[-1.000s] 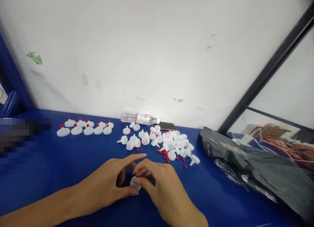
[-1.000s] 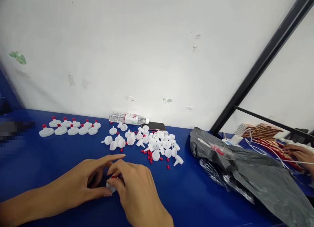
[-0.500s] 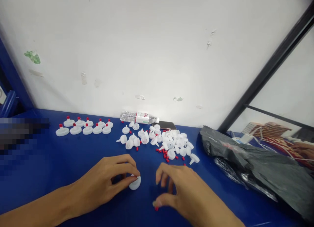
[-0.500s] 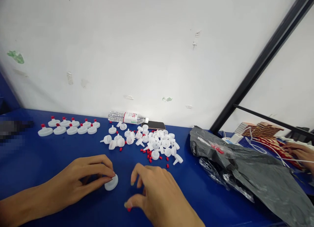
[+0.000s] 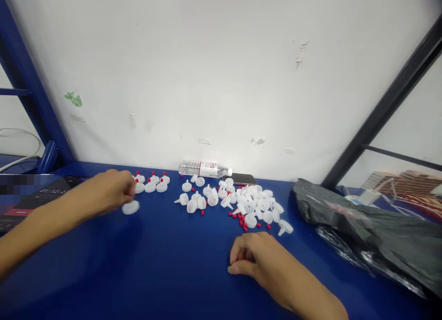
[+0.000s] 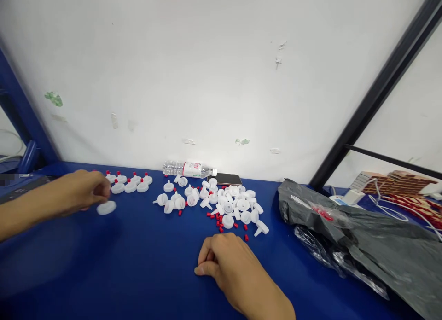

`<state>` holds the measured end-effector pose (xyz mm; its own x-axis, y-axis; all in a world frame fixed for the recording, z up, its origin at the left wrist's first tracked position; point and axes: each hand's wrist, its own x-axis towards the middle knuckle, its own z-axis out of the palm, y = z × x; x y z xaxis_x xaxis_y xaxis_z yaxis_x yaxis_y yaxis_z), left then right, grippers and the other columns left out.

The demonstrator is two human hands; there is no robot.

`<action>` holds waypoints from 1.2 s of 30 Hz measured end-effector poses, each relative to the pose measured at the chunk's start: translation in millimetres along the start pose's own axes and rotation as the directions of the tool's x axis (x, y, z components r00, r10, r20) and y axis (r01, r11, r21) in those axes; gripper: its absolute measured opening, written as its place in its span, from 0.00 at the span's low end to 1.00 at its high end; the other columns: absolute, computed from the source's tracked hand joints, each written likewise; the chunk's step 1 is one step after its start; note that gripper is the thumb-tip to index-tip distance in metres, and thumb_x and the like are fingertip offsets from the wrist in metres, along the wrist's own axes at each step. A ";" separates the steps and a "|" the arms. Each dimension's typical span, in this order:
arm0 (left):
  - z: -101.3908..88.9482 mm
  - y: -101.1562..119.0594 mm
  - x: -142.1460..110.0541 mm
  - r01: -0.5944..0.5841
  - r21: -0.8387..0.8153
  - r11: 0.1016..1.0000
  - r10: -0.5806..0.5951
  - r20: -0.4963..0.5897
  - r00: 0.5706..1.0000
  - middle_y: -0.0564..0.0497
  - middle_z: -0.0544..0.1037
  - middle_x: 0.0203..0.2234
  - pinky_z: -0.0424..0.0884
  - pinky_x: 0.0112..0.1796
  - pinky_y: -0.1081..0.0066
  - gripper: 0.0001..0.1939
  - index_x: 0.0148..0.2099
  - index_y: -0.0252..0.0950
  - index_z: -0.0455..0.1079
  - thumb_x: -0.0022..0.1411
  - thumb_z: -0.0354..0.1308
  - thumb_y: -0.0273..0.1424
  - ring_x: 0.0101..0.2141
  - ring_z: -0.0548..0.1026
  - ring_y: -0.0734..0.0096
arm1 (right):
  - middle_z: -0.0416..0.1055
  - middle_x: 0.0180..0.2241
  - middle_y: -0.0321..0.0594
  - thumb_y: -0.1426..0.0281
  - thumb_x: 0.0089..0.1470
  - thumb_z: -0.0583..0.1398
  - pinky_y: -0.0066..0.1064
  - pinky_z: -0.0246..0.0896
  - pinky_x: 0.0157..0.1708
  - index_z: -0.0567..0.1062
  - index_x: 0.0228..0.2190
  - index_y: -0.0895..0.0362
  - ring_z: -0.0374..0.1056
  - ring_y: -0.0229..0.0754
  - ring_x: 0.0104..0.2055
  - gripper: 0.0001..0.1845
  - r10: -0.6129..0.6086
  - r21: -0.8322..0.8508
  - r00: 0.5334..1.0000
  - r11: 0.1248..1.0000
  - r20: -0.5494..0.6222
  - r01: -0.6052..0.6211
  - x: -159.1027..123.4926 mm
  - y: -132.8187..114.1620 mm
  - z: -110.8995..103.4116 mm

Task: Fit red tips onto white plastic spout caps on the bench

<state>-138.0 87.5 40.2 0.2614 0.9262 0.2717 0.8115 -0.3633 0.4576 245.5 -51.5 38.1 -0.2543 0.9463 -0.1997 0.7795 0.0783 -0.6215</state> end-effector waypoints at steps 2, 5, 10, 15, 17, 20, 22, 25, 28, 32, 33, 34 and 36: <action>-13.4 -27.3 0.5 0.035 0.122 0.992 -0.032 -0.028 0.999 0.63 0.61 0.05 0.38 0.20 0.76 0.26 0.19 0.32 0.71 0.67 0.53 0.38 0.07 0.58 0.95 | 0.78 0.30 0.32 0.71 0.56 0.67 0.27 0.55 0.31 0.82 0.31 0.52 0.71 0.38 0.33 0.03 -0.003 0.023 1.000 1.000 0.011 0.002 1.2 2.9 -0.5; -22.1 -55.7 1.0 0.058 0.260 0.964 -0.047 -0.046 0.998 0.64 0.58 0.02 0.35 0.19 0.79 0.28 0.19 0.32 0.72 0.65 0.51 0.43 0.06 0.59 0.94 | 0.77 0.29 0.31 0.69 0.56 0.67 0.26 0.54 0.30 0.82 0.31 0.51 0.70 0.38 0.32 0.02 -0.024 0.041 1.000 0.999 0.013 0.023 3.4 6.1 0.4; -17.4 -72.8 3.2 0.078 0.412 0.908 -0.032 -0.117 0.993 0.65 0.57 0.02 0.34 0.17 0.81 0.25 0.19 0.33 0.72 0.63 0.52 0.43 0.06 0.57 0.94 | 0.77 0.29 0.31 0.69 0.57 0.66 0.26 0.54 0.29 0.82 0.32 0.51 0.69 0.37 0.31 0.02 -0.010 0.039 1.000 0.999 0.018 0.009 4.7 4.5 0.3; -16.8 -58.8 -2.2 0.145 0.524 0.839 -0.003 -0.261 0.965 0.65 0.64 0.10 0.38 0.20 0.79 0.13 0.23 0.36 0.75 0.50 0.63 0.40 0.11 0.54 0.91 | 0.77 0.28 0.30 0.68 0.57 0.67 0.26 0.54 0.29 0.82 0.32 0.51 0.69 0.36 0.30 0.02 -0.012 0.036 1.000 0.999 0.018 0.011 4.3 3.5 -0.1; -14.2 -37.2 -5.6 0.164 0.557 0.814 0.012 -0.297 0.955 0.63 0.65 0.12 0.40 0.21 0.78 0.12 0.24 0.36 0.76 0.49 0.64 0.40 0.13 0.55 0.89 | 0.77 0.28 0.30 0.68 0.57 0.67 0.26 0.54 0.29 0.82 0.31 0.51 0.69 0.36 0.30 0.02 -0.022 0.042 1.000 0.999 0.017 0.021 4.5 4.7 0.3; 2.4 11.9 -10.5 0.109 0.568 0.815 0.060 -0.271 0.961 0.56 0.76 0.21 0.51 0.23 0.75 0.20 0.33 0.39 0.80 0.62 0.56 0.48 0.19 0.69 0.79 | 0.77 0.27 0.30 0.68 0.57 0.67 0.25 0.54 0.29 0.82 0.31 0.51 0.69 0.35 0.30 0.03 -0.023 0.041 1.000 0.999 0.011 0.023 5.2 6.0 0.6; 22.8 44.1 -12.9 -0.069 0.440 0.895 0.146 -0.145 0.979 0.49 0.83 0.37 0.67 0.31 0.70 0.21 0.49 0.40 0.80 0.70 0.50 0.45 0.36 0.80 0.61 | 0.77 0.27 0.30 0.68 0.57 0.66 0.25 0.54 0.29 0.82 0.31 0.51 0.69 0.35 0.30 0.03 -0.027 0.047 1.000 0.999 0.012 0.026 5.5 6.4 0.6; 56.8 68.8 -13.0 -0.278 0.271 0.922 0.277 0.045 0.960 0.46 0.76 0.59 0.75 0.44 0.64 0.24 0.64 0.48 0.70 0.71 0.50 0.45 0.49 0.79 0.56 | 0.77 0.28 0.30 0.67 0.58 0.66 0.25 0.55 0.28 0.82 0.32 0.51 0.70 0.35 0.30 0.03 -0.034 0.055 0.999 0.998 0.025 0.032 6.2 7.5 0.6; 76.4 65.7 -7.8 -0.302 0.120 0.946 0.293 0.088 0.952 0.48 0.75 0.60 0.74 0.48 0.60 0.21 0.59 0.49 0.75 0.71 0.50 0.46 0.53 0.77 0.52 | 0.78 0.28 0.31 0.67 0.58 0.66 0.24 0.55 0.28 0.82 0.32 0.51 0.70 0.35 0.30 0.03 -0.049 0.062 0.998 0.997 0.035 0.047 6.6 9.4 0.7; 70.6 62.5 -2.1 -0.216 0.025 0.976 0.216 0.015 0.976 0.48 0.82 0.44 0.75 0.39 0.65 0.22 0.45 0.41 0.78 0.70 0.50 0.51 0.39 0.80 0.59 | 0.77 0.27 0.31 0.68 0.59 0.66 0.25 0.54 0.27 0.81 0.32 0.51 0.70 0.36 0.30 0.03 -0.106 0.035 0.994 0.994 0.006 0.105 6.1 10.5 1.3; 66.7 65.9 -2.8 -0.186 -0.003 0.983 0.186 0.001 0.983 0.48 0.83 0.39 0.75 0.34 0.68 0.23 0.42 0.40 0.77 0.70 0.50 0.52 0.34 0.80 0.63 | 0.77 0.27 0.30 0.68 0.59 0.66 0.25 0.54 0.28 0.81 0.32 0.51 0.70 0.36 0.30 0.03 -0.125 0.019 0.992 0.992 -0.015 0.125 6.2 9.8 1.5; 63.4 70.8 -4.6 -0.144 -0.061 0.988 0.145 0.007 0.989 0.49 0.82 0.34 0.73 0.29 0.70 0.24 0.41 0.39 0.76 0.70 0.50 0.52 0.29 0.78 0.66 | 0.78 0.27 0.30 0.68 0.59 0.67 0.26 0.54 0.28 0.81 0.32 0.51 0.71 0.37 0.30 0.03 -0.145 0.005 0.988 0.989 -0.045 0.145 6.3 8.6 1.7; 60.1 83.3 -11.3 -0.037 -0.243 0.969 0.062 0.096 0.993 0.52 0.80 0.26 0.68 0.22 0.75 0.23 0.39 0.39 0.74 0.70 0.52 0.52 0.21 0.72 0.73 | 0.78 0.28 0.29 0.69 0.60 0.67 0.26 0.55 0.30 0.80 0.32 0.51 0.72 0.37 0.32 0.03 -0.179 -0.001 0.976 0.984 -0.121 0.180 7.4 4.6 2.2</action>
<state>-42.0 52.9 24.3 0.3604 0.9071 0.2174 0.6498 -0.4114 0.6392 245.9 -44.8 32.1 -0.3180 0.9481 0.0079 0.7215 0.2474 -0.6467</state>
